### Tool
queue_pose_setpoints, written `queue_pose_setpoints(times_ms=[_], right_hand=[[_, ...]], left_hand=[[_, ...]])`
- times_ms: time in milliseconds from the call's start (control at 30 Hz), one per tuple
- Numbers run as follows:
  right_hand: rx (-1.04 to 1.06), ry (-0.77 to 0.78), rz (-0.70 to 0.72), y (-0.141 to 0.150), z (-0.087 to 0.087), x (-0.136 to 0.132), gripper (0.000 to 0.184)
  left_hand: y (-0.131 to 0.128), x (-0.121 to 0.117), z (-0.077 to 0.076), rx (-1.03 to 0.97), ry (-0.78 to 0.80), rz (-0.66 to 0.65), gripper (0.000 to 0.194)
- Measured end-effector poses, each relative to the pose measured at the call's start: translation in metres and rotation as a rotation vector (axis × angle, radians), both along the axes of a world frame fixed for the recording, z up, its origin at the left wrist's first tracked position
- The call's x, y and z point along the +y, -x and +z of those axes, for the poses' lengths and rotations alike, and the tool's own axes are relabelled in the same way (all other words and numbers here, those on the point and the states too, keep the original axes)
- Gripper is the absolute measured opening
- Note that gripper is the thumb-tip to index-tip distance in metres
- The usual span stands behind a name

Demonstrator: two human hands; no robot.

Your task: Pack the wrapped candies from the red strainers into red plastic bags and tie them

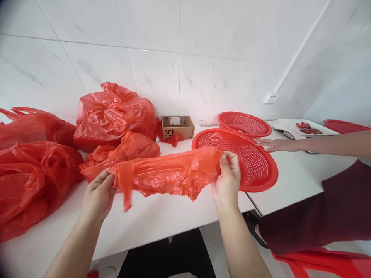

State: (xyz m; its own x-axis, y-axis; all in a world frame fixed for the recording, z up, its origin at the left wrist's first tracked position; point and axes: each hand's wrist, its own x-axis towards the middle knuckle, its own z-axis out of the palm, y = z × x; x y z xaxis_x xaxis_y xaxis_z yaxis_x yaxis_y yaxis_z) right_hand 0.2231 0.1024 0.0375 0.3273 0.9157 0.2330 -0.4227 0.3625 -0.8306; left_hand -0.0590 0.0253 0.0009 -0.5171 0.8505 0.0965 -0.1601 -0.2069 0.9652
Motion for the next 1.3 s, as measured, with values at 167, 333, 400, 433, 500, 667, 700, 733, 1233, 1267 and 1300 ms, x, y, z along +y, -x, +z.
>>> queue_pose_setpoints(times_ms=[167,333,400,433,500,667,700,733,1233,1267,1300], right_hand=[[-0.092,-0.030,-0.015,-0.015,-0.006,-0.007,0.018],[-0.245,-0.031,0.164,0.000,-0.013,-0.014,0.018],[-0.252,-0.015,0.262,0.005,-0.014,-0.014,0.019],[-0.248,-0.005,0.289,0.005,-0.015,-0.011,0.020],[-0.241,0.011,0.275,-0.002,-0.019,-0.002,0.021],[-0.468,0.015,0.011,-0.046,-0.033,0.037,0.024],[-0.555,0.009,-0.045,-0.052,-0.031,0.040,0.024],[-0.627,-0.018,-0.115,-0.055,-0.026,0.040,0.025],[-1.682,-0.557,0.252,0.025,-0.015,0.012,0.026],[-1.646,-0.624,0.222,0.025,-0.016,0.013,0.028],[-1.614,-0.681,0.197,0.025,-0.015,0.015,0.030]], left_hand=[[-0.010,-0.022,0.019,0.144,-0.130,0.207,0.019],[-0.057,-0.012,0.025,1.029,-0.187,-0.018,0.022],[-0.073,0.008,0.011,1.247,-0.089,-0.218,0.029],[-0.078,0.019,0.004,1.282,-0.071,-0.285,0.026],[-0.080,0.038,-0.008,1.323,-0.046,-0.352,0.018],[-0.057,0.060,-0.003,1.362,0.002,-0.225,0.041],[-0.053,0.062,0.002,1.370,0.008,-0.197,0.046],[-0.052,0.064,0.006,1.381,0.006,-0.180,0.049],[-0.065,0.058,0.011,1.465,-0.204,0.008,0.023],[-0.065,0.059,0.010,1.461,-0.202,-0.003,0.022],[-0.066,0.059,0.008,1.455,-0.198,-0.016,0.022]])
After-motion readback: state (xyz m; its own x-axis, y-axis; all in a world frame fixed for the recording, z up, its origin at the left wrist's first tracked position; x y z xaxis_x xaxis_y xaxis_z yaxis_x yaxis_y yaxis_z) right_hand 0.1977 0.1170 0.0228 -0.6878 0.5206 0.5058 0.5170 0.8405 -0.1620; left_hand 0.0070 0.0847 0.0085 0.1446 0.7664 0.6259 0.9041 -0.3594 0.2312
